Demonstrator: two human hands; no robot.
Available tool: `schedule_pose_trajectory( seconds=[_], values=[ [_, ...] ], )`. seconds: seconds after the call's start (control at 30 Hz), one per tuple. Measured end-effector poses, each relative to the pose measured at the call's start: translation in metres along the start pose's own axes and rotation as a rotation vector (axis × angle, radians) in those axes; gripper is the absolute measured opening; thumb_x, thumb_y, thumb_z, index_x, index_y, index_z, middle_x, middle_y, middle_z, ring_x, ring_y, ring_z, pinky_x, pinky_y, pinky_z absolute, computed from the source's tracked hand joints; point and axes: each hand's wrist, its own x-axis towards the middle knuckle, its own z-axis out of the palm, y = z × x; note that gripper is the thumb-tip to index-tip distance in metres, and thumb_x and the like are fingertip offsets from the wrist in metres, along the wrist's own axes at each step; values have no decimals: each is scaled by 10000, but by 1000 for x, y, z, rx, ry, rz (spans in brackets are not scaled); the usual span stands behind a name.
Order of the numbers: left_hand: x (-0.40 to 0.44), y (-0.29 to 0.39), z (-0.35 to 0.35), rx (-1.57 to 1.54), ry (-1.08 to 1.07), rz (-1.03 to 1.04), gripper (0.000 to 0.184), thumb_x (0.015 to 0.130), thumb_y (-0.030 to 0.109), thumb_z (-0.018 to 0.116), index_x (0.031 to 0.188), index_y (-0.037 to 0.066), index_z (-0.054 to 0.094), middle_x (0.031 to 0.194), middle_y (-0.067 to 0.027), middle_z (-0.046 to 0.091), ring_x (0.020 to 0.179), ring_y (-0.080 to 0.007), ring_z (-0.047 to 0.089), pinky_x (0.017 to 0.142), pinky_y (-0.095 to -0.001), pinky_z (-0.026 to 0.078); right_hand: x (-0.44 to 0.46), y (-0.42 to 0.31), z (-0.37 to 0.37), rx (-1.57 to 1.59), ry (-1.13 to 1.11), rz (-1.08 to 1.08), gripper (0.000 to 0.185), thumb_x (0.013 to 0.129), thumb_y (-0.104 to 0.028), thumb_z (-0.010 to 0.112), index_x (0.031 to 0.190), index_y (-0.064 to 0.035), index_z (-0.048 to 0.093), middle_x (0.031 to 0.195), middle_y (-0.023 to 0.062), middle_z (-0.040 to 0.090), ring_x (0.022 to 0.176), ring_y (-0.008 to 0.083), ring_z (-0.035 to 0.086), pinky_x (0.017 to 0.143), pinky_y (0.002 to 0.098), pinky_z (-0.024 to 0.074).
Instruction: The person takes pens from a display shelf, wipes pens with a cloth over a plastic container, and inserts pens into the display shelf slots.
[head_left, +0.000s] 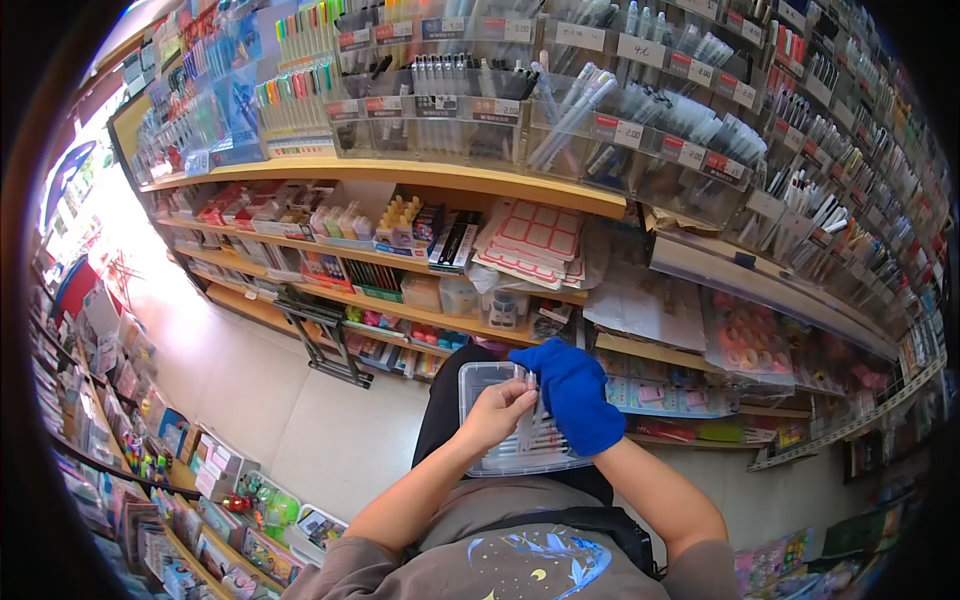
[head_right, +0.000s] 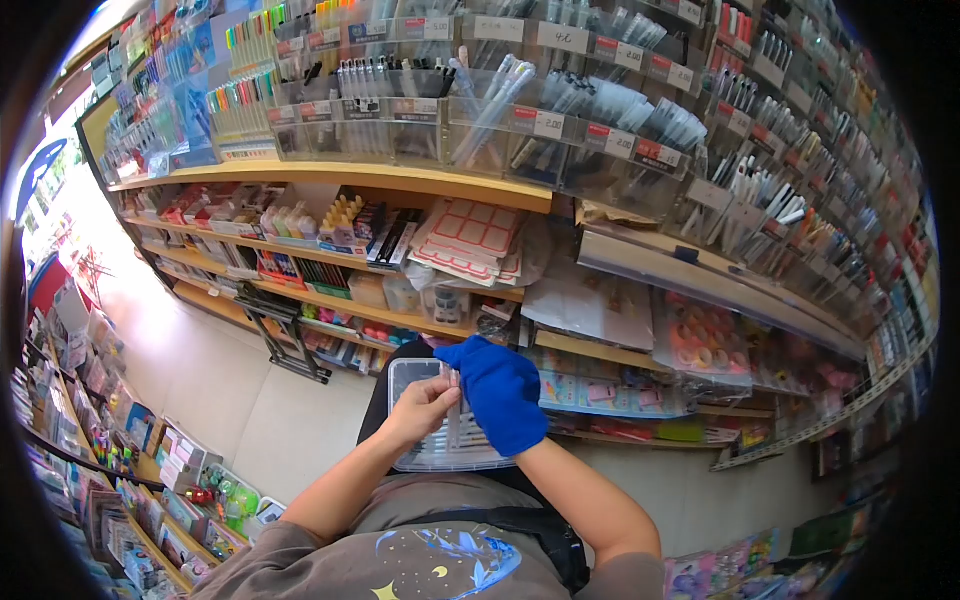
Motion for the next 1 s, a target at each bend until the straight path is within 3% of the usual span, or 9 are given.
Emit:
schedule_pose_trajectory(
  seconds=[0.1,0.2,0.33,0.37,0.43,0.6,0.7,0.87,1.0],
  values=[
    [1,-7,-1,-12,6,110,197,880,183,532,927,2,594,621,75,453,500,-13,367,441,-180,284,2,-2,10,-31,59,-70,257,733,-72,527,975,-85,612,843,114,594,713,266,577,621,317,455],
    [13,-29,-1,-26,74,238,184,871,180,546,918,12,602,608,71,459,478,-12,361,426,-178,269,-2,6,16,79,33,-27,295,752,-96,514,1040,-74,576,870,103,595,704,252,578,611,303,447],
    [1,-2,-4,-160,118,-5,172,869,201,551,912,48,618,592,74,460,417,-11,328,390,-178,228,-8,29,24,-479,35,-71,213,786,-135,473,978,-74,543,777,76,546,630,223,539,555,323,422],
    [1,0,-5,-192,138,0,171,868,204,553,909,51,618,596,74,461,418,-9,324,391,-177,227,-9,35,27,-568,50,-113,180,793,-143,460,944,-81,535,743,71,527,609,210,524,537,332,415],
    [0,4,-6,-254,172,7,169,866,208,556,903,56,620,604,74,464,420,-6,316,394,-174,226,-7,2,8,-857,-178,-76,111,786,-130,458,861,-100,533,710,75,506,603,193,508,529,341,414],
    [1,2,-3,-273,208,83,163,863,216,563,839,59,598,569,76,425,424,-12,306,397,-180,230,-11,20,18,-1019,-242,-324,44,736,-115,498,751,-75,505,693,90,495,610,195,512,516,334,431],
    [-1,-3,-8,-366,227,42,174,861,216,568,861,46,603,564,75,413,421,-15,298,394,-184,240,-15,17,16,-1541,-180,-518,57,702,-83,500,736,-38,503,675,107,497,592,217,520,474,330,424],
    [3,-1,-9,-436,316,131,192,870,220,551,875,34,602,531,76,377,419,-21,291,393,-188,245,-13,17,12,-1499,-128,-600,56,678,-55,490,719,-24,512,651,124,510,566,228,529,439,316,410],
    [2,6,-10,-429,225,112,213,862,200,556,967,23,608,533,62,397,430,-34,312,418,-188,251,-10,15,9,-989,-232,-445,48,669,-46,492,706,-32,520,646,130,525,555,225,532,430,305,398]
  ],
)
